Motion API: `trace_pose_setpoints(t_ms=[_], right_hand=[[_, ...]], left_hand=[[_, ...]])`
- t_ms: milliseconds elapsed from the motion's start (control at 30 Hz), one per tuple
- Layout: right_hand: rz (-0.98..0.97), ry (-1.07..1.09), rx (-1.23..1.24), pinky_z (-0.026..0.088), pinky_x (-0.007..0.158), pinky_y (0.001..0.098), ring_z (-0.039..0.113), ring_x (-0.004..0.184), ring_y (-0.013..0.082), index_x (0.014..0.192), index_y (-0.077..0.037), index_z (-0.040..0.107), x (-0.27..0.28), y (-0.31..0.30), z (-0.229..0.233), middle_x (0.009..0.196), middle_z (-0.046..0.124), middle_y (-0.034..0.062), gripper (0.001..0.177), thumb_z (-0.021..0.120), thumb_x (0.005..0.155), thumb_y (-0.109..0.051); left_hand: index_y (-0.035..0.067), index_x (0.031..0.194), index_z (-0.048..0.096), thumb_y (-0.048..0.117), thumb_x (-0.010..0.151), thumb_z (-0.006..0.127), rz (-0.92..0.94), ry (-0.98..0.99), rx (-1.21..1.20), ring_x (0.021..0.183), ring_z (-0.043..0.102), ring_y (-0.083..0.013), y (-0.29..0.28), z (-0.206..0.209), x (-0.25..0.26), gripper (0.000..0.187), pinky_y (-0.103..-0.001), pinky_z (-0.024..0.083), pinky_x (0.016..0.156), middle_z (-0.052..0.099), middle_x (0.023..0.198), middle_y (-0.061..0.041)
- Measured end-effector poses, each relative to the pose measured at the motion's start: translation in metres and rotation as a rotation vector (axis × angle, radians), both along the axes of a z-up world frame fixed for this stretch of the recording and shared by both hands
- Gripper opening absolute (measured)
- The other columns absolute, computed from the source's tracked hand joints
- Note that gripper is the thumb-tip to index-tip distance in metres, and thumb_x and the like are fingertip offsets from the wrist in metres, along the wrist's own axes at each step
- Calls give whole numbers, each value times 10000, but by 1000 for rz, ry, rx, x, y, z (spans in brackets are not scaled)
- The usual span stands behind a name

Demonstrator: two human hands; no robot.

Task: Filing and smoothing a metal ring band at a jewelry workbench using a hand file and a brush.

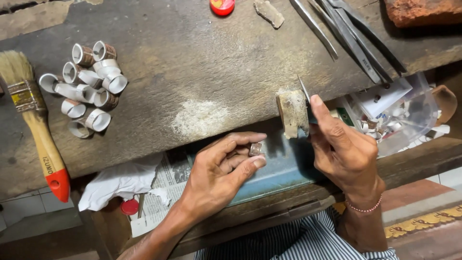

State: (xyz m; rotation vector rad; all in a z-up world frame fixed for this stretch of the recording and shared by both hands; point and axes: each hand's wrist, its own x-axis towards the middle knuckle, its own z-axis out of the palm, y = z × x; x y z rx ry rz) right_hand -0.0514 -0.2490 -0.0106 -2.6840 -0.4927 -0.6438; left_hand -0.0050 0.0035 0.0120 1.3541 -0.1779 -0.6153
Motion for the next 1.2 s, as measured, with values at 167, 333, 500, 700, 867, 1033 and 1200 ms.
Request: trace_pose_setpoints(t_ms=[167,333,500,700,867,1033,1200], right_hand=[[6,-1,0,404,497,326,434,510,133,1475,92,531,0,0,-1,1284,766,218,482,713,1038,187],[2,2,0,427,492,310,470,513,130,1471,91,537,0,-1,-2,1375,721,232,456,730,1060,138],[2,8,-6,425,494,312,465,523,129,1485,82,524,-1,-2,-3,1385,723,215,478,731,1060,151],[-1,-9,-11,464,537,335,539,575,155,1462,102,540,2,2,2,1300,764,223,418,706,1079,117],[4,-9,4,480,570,345,550,598,154,1473,86,528,2,2,4,1189,778,190,437,717,1079,100],[12,15,67,435,571,373,427,565,155,1505,46,516,1,0,4,755,577,59,461,723,1094,82],[22,24,84,455,593,377,467,582,170,1515,50,499,1,3,7,805,624,83,485,720,1085,94]], left_hand=[[82,1273,681,150,932,711,-26,-61,65,1105,680,-122,3,5,2,350,-329,599,1072,706,1250,-71],[24,1293,670,81,915,734,3,-35,56,927,618,-51,0,1,0,387,-217,601,960,694,1172,-43],[44,1226,686,143,886,754,13,24,96,1011,643,-88,1,-2,-1,361,-251,607,998,706,1134,-42],[25,1290,652,106,929,690,-27,76,16,1080,715,-132,2,5,3,372,-259,591,1012,758,1179,-117],[22,1274,662,154,896,723,-60,153,-2,1108,744,-176,0,6,4,404,-251,596,993,758,1214,-146],[0,1190,720,96,897,745,-17,96,11,1014,724,-121,-16,5,3,309,-214,584,963,762,1159,-98],[32,1142,735,140,842,792,-28,217,84,898,736,-102,-34,7,2,323,-204,629,859,793,1031,-66]])
